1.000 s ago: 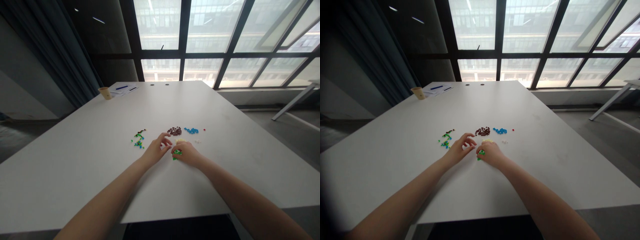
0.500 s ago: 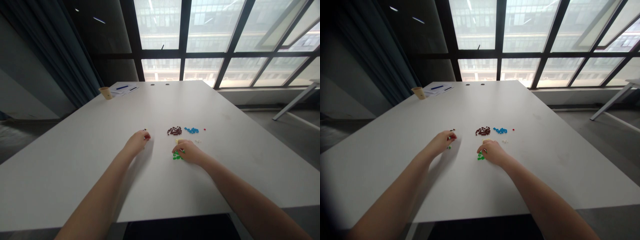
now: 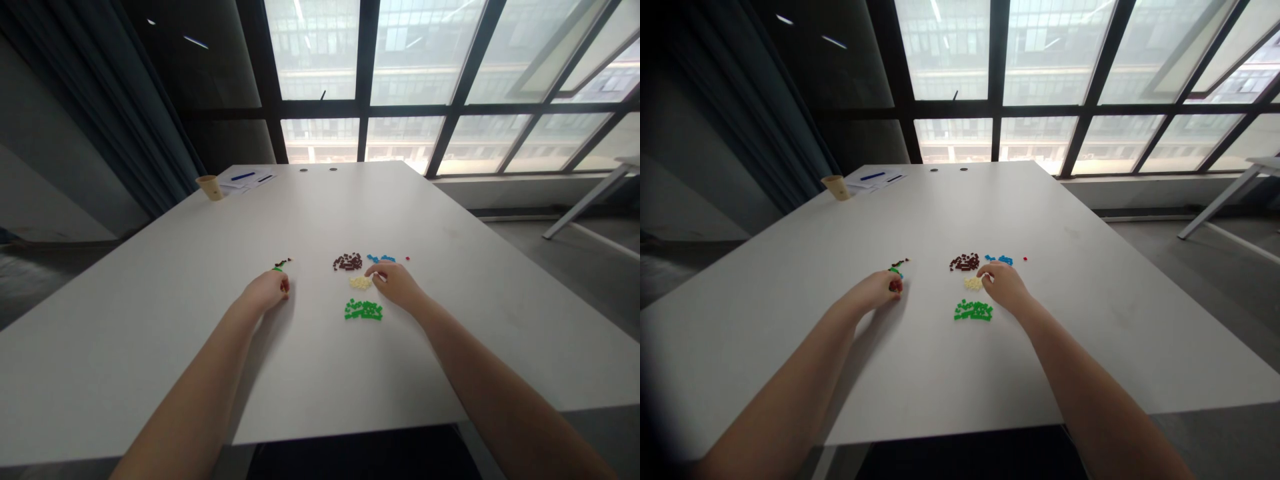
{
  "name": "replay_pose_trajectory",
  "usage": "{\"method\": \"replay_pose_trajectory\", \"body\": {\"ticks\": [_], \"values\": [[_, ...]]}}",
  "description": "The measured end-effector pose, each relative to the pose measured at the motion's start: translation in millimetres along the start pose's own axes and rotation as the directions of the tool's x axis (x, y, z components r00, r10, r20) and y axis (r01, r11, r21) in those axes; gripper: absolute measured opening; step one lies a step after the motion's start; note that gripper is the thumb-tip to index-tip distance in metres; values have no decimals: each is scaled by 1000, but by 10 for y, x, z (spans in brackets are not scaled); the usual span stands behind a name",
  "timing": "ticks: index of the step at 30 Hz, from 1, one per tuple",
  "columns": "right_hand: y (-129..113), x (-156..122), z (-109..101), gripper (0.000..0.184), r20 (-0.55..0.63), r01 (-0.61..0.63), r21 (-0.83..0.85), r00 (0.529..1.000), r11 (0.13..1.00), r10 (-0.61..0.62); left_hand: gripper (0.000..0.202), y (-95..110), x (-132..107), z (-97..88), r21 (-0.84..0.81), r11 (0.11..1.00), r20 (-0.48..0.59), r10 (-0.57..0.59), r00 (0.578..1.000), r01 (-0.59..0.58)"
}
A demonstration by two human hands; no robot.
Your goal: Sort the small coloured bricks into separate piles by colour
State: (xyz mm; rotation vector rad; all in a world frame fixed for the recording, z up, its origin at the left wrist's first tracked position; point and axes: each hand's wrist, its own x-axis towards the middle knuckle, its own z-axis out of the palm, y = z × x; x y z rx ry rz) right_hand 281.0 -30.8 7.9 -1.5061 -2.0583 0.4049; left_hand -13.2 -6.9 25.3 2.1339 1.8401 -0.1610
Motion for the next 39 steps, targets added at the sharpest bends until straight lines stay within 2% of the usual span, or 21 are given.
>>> {"method": "replay_pose_trajectory", "body": {"ticks": [9,16,21,26,30,34,39], "values": [[123,40,9,25,-30,-42,0,999,999,42,10,-6,5,37,21,999,-10,48,999,-48],[125,32,11,25,-27,-33,-2,999,999,33,7,-32,-9,7,-123,987,-12,103,995,-104],[113,31,2,23,-27,-33,1,999,999,33,7,-1,-30,-36,-234,960,-96,137,986,-156],[50,24,8,23,-28,1,28,1000,1000,0,16,246,-111,-67,-388,857,-272,244,931,-339],[-55,-6,33,23,-58,111,93,993,989,-106,22,550,-165,48,-556,713,-427,196,883,-428],[-200,-57,60,19,-103,239,164,969,957,-225,23,754,-200,213,-681,573,-432,189,882,-456],[-315,-104,81,15,-127,312,197,948,929,-291,20,811,-237,263,-659,564,-438,250,863,-498]]}}
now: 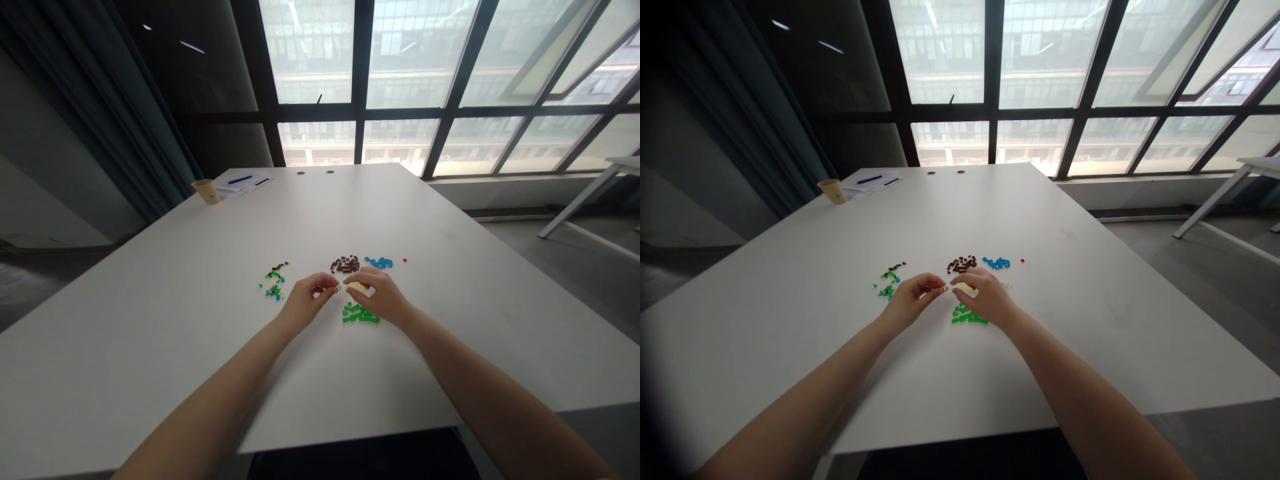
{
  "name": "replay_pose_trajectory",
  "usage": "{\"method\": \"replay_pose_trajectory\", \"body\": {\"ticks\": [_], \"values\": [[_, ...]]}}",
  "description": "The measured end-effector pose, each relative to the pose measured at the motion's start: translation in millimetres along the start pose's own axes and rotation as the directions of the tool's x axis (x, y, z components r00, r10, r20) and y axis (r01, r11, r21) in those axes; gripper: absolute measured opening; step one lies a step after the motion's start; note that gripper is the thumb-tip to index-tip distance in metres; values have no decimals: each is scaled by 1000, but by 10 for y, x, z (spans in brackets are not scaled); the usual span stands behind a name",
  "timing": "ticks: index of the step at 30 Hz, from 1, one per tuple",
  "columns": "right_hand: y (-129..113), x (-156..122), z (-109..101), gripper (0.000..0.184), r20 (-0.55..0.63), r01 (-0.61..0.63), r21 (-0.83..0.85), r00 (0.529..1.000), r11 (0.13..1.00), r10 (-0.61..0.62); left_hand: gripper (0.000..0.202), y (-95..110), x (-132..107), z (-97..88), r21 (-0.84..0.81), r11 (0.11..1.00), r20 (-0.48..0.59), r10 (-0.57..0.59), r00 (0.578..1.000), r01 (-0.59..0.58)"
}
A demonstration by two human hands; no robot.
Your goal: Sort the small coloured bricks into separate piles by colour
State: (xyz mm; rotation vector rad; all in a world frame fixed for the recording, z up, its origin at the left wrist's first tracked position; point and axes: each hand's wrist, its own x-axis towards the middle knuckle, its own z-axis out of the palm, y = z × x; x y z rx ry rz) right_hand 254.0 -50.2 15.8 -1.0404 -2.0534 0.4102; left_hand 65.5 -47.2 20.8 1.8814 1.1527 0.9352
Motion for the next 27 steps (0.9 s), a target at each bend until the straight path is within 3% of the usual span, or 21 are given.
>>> {"method": "replay_pose_trajectory", "body": {"ticks": [22,27], "values": [[-51,-2,28,13,21,67,-32,998,997,-66,16,4,-35,17,35,998,10,61,998,-61],[92,19,-59,13,-23,-35,-90,999,995,33,18,39,-19,-40,129,990,0,60,998,-59]]}}
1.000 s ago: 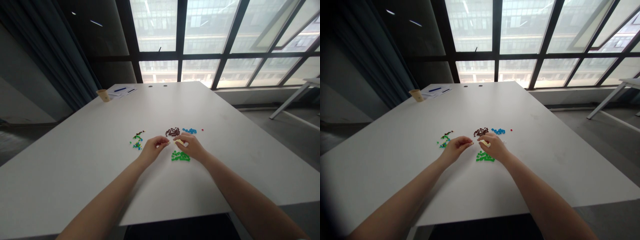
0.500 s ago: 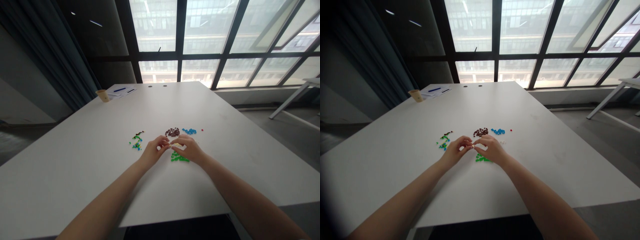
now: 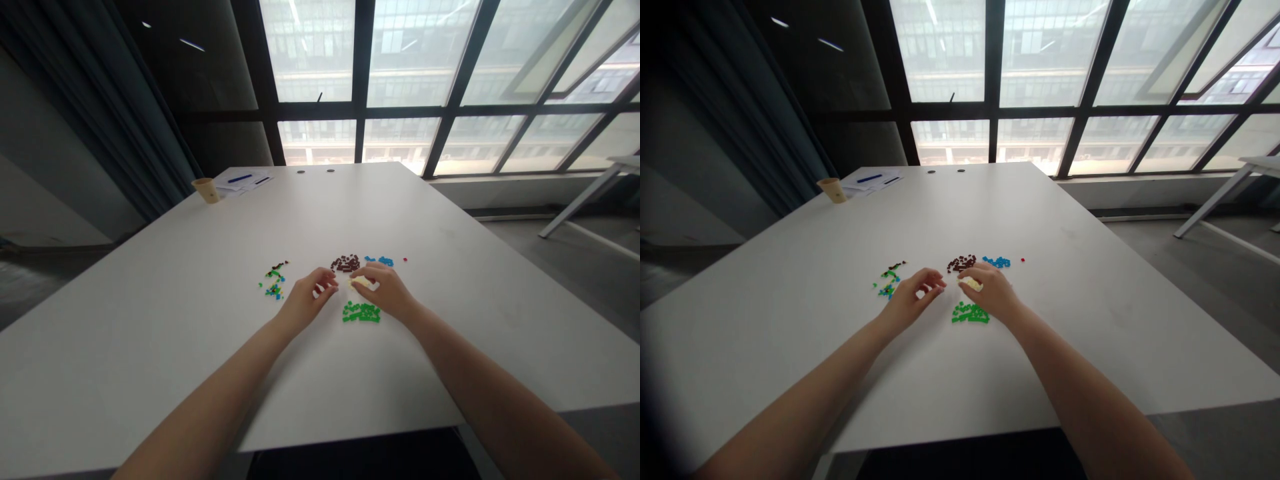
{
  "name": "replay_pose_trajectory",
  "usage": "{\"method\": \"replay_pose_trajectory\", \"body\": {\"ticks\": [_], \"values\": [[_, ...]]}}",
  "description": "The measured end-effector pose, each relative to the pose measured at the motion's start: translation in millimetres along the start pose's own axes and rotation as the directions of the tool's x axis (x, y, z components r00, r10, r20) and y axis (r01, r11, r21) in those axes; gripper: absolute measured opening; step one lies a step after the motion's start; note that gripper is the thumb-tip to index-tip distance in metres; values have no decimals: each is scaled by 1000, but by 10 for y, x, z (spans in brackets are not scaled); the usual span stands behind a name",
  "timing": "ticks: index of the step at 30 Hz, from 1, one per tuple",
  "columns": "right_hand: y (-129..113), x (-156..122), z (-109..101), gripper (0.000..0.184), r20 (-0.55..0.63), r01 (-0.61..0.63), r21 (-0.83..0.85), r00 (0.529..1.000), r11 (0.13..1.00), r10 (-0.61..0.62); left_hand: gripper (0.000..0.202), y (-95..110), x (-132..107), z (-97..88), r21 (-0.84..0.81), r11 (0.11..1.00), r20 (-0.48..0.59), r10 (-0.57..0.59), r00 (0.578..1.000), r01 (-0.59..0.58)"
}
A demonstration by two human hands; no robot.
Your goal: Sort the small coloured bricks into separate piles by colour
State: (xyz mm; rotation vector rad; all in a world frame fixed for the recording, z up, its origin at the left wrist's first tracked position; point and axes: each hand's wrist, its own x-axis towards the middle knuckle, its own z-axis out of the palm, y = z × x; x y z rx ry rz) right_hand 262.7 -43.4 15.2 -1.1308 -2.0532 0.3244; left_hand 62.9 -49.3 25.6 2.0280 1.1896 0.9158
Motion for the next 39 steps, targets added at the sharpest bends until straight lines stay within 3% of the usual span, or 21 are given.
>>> {"method": "replay_pose_trajectory", "body": {"ticks": [3,7,14,20,24,26,28,31,39], "values": [[186,16,-74,12,-16,-144,-119,990,982,144,18,-14,28,-93,108,994,-80,-21,997,29],[370,-6,-107,12,59,-309,-254,941,917,334,18,-49,59,-226,203,976,-157,-50,986,82],[377,-52,-43,12,147,-420,-327,862,847,484,19,-64,66,-289,250,962,-185,-60,981,106],[371,-41,-29,16,158,-435,-335,849,836,505,20,-77,65,-293,345,931,-143,-72,987,118],[349,-26,-79,16,163,-449,-349,835,823,525,23,-189,83,-435,446,880,-48,-159,986,164],[329,-14,-112,15,163,-453,-367,828,812,536,24,-275,86,-541,526,824,49,-276,960,210],[310,-2,-137,15,159,-455,-379,826,806,541,20,-359,82,-636,598,762,137,-402,906,248],[290,6,-149,16,147,-445,-383,836,809,529,20,-443,69,-707,655,707,201,-504,840,268],[312,-4,-139,16,133,-431,-363,853,826,504,18,-429,74,-634,679,700,246,-501,830,221]]}}
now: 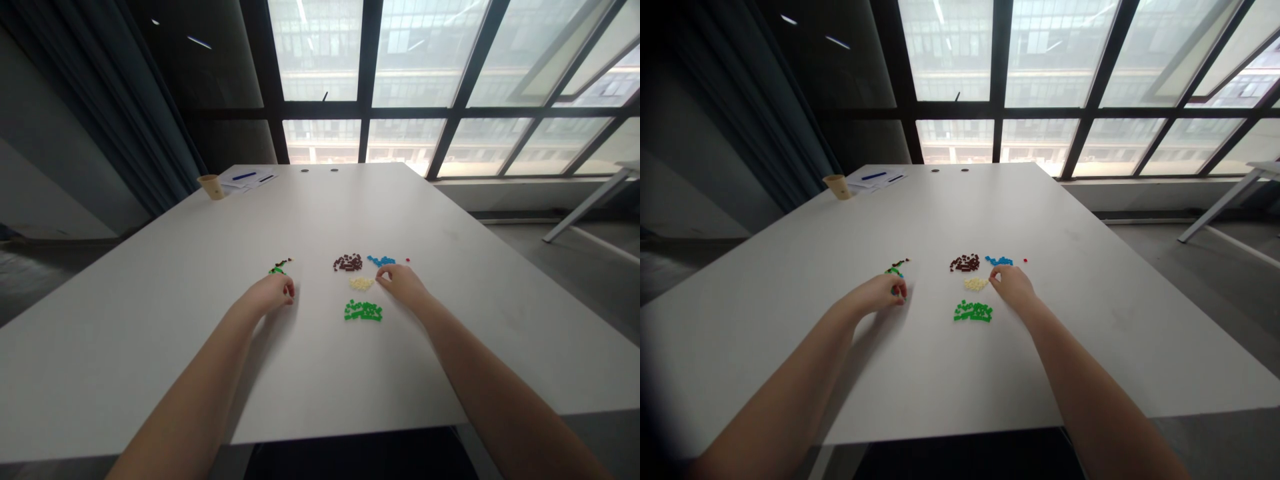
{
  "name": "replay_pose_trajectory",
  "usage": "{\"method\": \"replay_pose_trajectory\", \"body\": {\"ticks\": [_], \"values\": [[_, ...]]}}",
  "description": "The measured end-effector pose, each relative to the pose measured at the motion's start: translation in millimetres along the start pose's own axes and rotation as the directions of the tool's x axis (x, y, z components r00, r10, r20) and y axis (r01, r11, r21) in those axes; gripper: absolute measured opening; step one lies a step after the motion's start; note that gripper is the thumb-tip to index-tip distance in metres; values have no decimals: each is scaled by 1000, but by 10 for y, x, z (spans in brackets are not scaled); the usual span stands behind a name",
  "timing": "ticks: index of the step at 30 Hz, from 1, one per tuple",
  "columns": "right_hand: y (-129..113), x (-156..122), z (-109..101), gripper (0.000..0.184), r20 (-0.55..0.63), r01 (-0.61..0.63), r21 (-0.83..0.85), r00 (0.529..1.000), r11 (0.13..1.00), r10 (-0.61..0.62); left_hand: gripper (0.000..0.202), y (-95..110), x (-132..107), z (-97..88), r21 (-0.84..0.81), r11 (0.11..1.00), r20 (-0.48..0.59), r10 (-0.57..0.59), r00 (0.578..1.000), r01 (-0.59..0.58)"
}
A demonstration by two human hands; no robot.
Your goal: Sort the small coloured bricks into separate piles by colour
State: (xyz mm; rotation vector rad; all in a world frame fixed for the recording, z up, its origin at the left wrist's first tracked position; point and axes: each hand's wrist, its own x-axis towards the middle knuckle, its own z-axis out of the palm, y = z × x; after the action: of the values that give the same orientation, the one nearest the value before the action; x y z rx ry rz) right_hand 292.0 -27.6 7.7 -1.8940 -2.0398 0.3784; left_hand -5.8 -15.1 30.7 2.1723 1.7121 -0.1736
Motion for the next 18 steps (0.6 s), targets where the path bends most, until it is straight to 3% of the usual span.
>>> {"method": "replay_pose_trajectory", "body": {"ticks": [6,13,18], "values": [[27,21,5,15,-14,0,-6,1000,1000,-1,14,24,3,-4,-9,1000,2,8,1000,-8],[8,2,-17,15,-2,3,4,1000,1000,-3,12,125,-56,-44,-129,986,-170,79,982,-101],[-7,-2,-5,15,-3,7,17,1000,1000,-6,9,179,-25,28,-196,958,-243,159,957,-209]]}}
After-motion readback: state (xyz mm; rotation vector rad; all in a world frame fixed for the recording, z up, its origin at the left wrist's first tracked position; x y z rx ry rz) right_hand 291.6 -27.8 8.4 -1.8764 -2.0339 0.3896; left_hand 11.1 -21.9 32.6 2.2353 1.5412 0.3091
